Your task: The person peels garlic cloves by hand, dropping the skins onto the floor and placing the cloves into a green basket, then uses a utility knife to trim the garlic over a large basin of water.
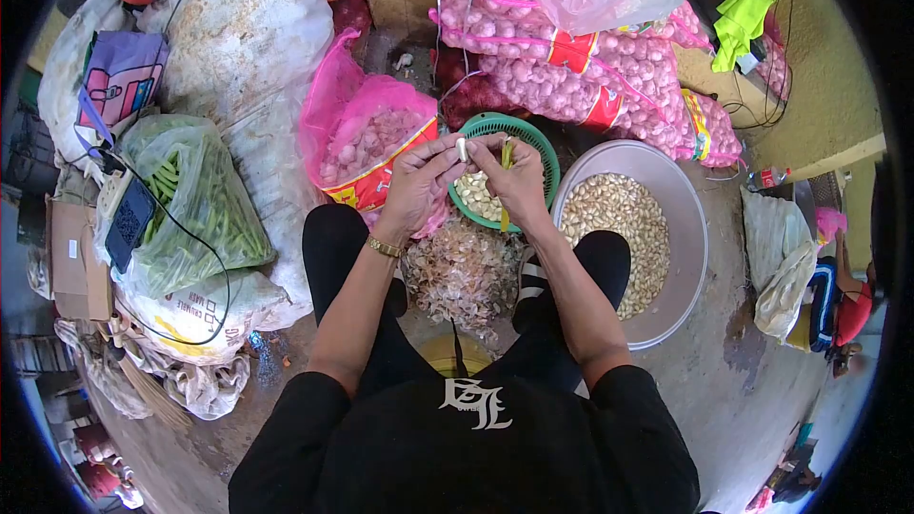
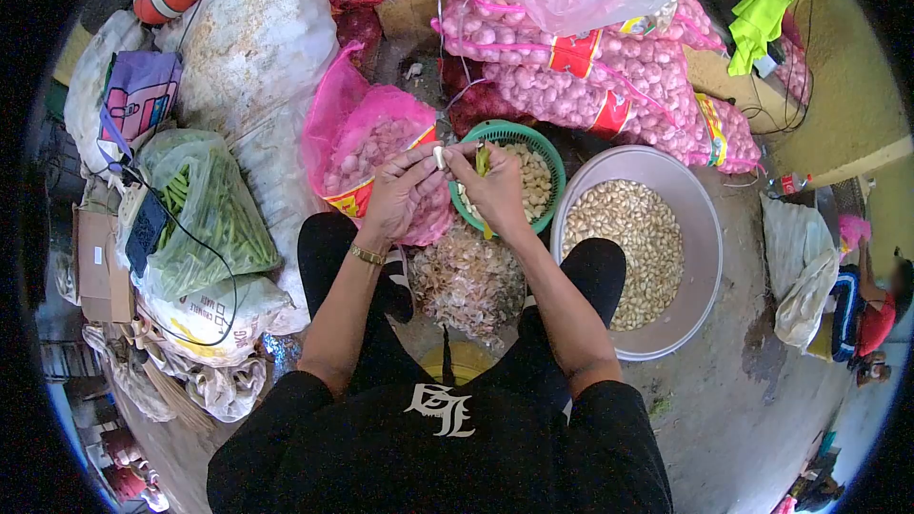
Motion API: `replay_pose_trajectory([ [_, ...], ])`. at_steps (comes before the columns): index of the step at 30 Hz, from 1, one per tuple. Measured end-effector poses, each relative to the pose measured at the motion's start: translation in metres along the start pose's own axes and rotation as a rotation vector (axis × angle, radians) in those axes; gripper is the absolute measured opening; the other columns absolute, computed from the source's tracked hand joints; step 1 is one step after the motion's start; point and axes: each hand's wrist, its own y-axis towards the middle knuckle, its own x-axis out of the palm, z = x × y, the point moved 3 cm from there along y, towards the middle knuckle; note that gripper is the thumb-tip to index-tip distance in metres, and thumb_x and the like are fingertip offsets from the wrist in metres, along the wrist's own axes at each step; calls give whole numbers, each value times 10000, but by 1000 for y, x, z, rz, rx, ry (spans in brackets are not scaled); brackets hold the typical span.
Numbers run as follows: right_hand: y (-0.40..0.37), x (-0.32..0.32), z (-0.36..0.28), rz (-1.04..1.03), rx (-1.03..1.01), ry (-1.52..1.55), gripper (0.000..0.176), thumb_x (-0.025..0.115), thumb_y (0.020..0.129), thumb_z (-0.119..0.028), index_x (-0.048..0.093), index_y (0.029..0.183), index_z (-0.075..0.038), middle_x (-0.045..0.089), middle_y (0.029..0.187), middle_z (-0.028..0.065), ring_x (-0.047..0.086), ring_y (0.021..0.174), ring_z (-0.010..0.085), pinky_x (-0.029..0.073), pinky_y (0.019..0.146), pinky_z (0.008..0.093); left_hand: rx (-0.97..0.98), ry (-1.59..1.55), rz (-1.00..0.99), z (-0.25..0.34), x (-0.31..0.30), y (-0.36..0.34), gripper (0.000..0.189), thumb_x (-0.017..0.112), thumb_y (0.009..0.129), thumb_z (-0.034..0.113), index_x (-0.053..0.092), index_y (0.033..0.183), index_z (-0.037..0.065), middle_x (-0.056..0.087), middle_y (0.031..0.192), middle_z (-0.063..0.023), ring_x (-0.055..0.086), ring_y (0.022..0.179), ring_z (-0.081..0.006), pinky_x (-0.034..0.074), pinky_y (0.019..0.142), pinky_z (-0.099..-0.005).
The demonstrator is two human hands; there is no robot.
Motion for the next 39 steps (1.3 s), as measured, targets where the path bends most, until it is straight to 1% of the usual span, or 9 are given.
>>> replay_pose_trajectory([
  [3,2,-1,6,24,-245,-251,122,659,895,-96,675,872,23,657,746,5,561,674,43,439,588,213,16,41,15,-4,3,-1,313,603,928,2,584,1235,-50,653,1135,-129,655,1024,-187,548,947,-332],
  [6,-1,0,5,62,-321,-424,118,648,887,-84,657,843,25,639,725,0,545,651,38,431,567,217,34,65,46,-6,1,0,322,623,912,-8,593,1230,-47,663,1116,-125,663,996,-175,554,927,-315],
  [12,5,1,7,60,-167,-64,133,672,895,-101,677,875,31,656,738,3,558,652,46,447,577,219,36,189,109,-1,0,-3,297,667,883,5,631,1174,-40,684,1053,-99,674,919,-141,573,830,-263],
  [16,4,2,5,23,-214,-93,144,680,899,-112,687,904,32,670,745,13,575,671,49,466,595,223,103,275,86,5,2,-3,285,687,868,10,650,1147,-35,691,1001,-78,667,873,-119,563,792,-235],
  [18,5,1,5,3,-261,-298,134,673,903,-107,693,916,25,680,749,23,597,682,53,479,607,225,147,331,54,6,2,-4,268,688,864,7,662,1127,-37,692,983,-73,661,854,-113,555,774,-229],
  [26,7,-1,5,-71,-128,-168,131,663,911,-112,693,908,15,677,748,20,590,668,57,469,594,231,364,682,3,9,-2,-5,230,684,852,-8,696,1080,-35,698,965,-83,640,796,-100,525,722,-227],
  [28,7,-1,5,-70,-71,-123,134,662,913,-118,692,903,13,670,741,13,577,652,54,458,582,229,336,655,12,10,-2,-5,214,701,835,-6,718,1047,-26,728,972,-77,667,857,-114,520,800,-245],
  [31,8,-3,13,-57,94,-74,135,655,918,-120,687,891,9,639,717,-7,544,622,45,427,558,224,204,453,2,2,-5,-3,207,672,882,31,699,1080,-22,702,970,-66,658,838,-100,538,751,-223],
  [39,3,-3,9,-39,-151,-298,119,678,888,-112,668,864,5,615,706,-16,524,636,38,413,565,219,-111,-12,59,-11,-21,3,225,637,940,140,635,1132,23,691,1057,-72,681,924,-135,577,822,-267],
])
